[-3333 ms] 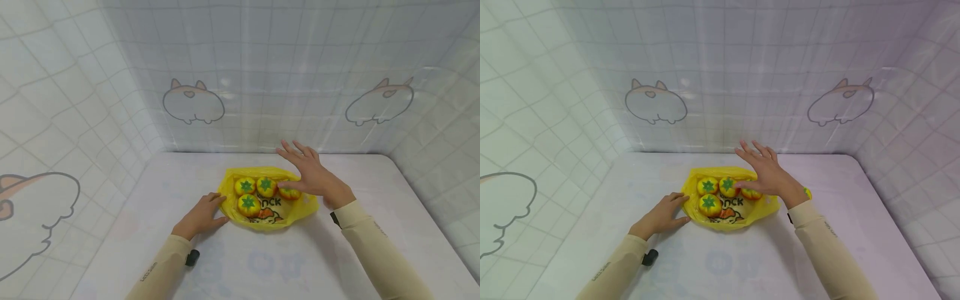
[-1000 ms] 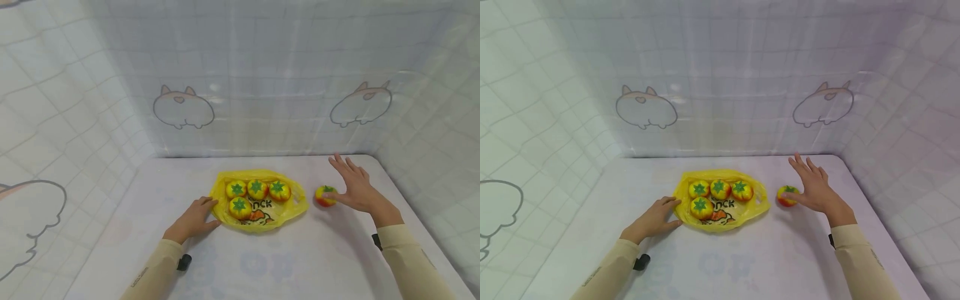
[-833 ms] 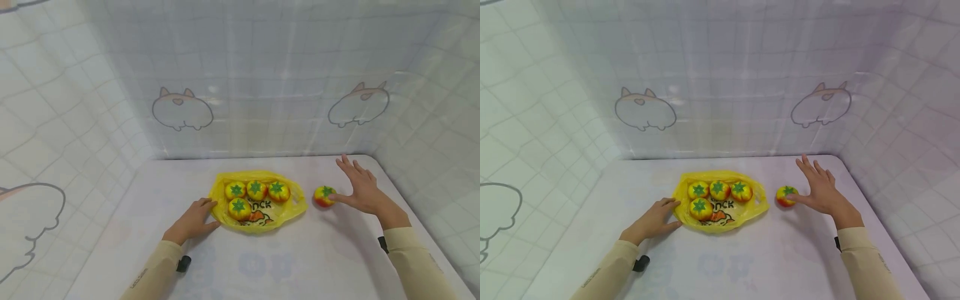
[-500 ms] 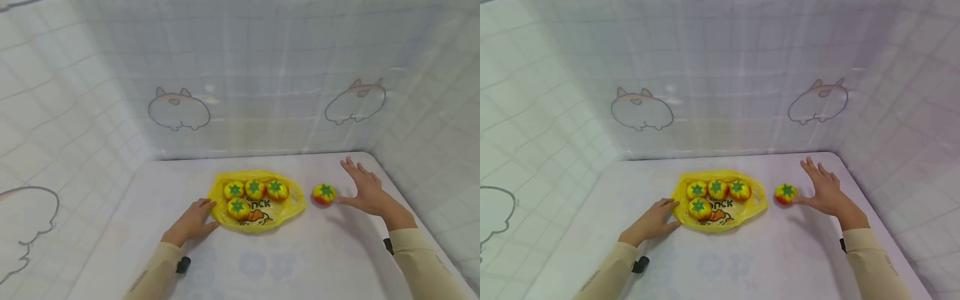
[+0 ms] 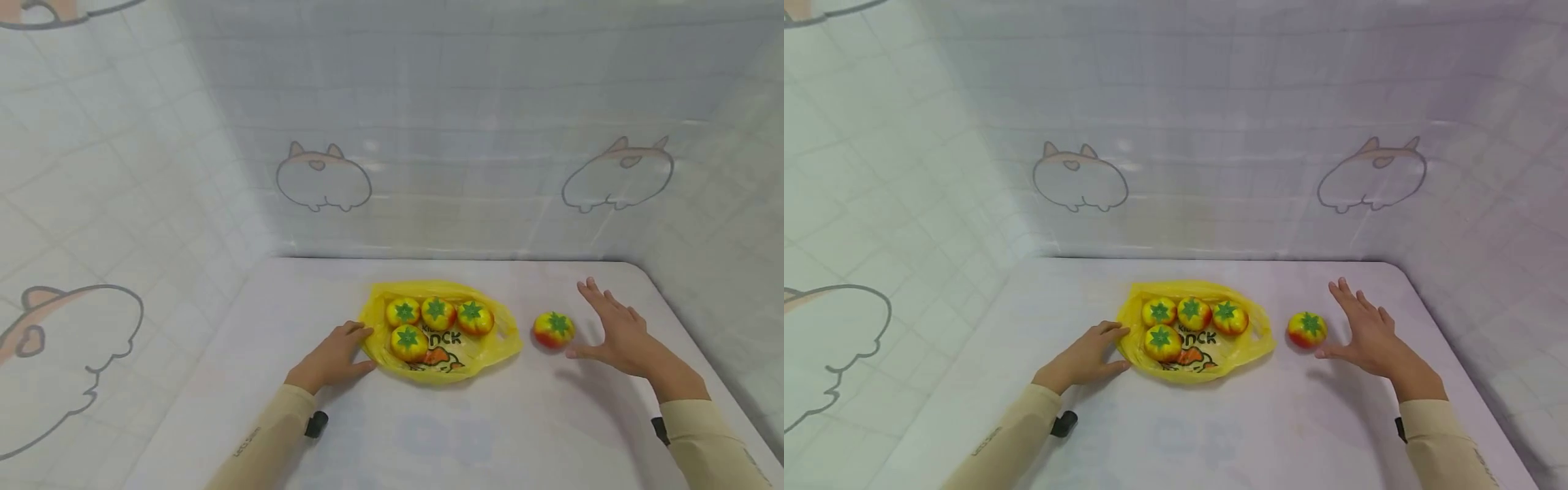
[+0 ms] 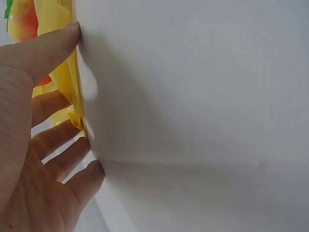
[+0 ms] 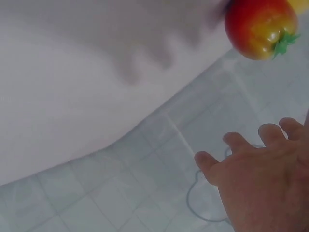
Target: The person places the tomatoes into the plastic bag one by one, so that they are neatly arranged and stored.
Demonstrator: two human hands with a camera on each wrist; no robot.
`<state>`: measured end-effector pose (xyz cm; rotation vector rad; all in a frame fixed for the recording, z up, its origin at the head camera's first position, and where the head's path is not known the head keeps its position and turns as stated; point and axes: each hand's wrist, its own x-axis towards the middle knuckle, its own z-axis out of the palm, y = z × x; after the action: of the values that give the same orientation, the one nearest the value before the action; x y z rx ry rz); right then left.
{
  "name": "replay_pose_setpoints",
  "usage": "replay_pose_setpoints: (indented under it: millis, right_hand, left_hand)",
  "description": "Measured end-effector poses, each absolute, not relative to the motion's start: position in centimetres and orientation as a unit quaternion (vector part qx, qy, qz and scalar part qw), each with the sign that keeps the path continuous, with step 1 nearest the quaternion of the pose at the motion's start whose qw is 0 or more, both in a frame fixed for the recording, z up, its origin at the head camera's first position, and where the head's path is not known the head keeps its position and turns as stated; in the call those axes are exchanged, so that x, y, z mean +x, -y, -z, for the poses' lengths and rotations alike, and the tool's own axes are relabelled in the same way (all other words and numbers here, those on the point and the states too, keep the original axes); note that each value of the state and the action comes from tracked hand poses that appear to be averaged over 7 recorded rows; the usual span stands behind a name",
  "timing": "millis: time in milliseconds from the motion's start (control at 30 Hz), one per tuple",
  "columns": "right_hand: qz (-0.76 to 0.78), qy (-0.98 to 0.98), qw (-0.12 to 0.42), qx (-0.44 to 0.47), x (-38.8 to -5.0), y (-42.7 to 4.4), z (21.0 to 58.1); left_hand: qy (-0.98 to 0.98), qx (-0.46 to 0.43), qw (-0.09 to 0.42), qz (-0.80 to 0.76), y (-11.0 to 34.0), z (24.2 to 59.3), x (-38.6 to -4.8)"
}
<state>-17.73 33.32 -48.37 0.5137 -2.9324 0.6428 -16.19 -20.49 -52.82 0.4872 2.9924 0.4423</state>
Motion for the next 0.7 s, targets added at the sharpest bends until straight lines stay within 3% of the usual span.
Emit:
replay_pose_setpoints:
  millis: [700]
  right_hand:
    - [-0.229, 0.962, -0.015, 0.15, -19.0, -32.6, 50.2]
  left_hand:
    - [-0.976, 0.156, 0.042, -0.144, 19.9, 53.2, -16.8]
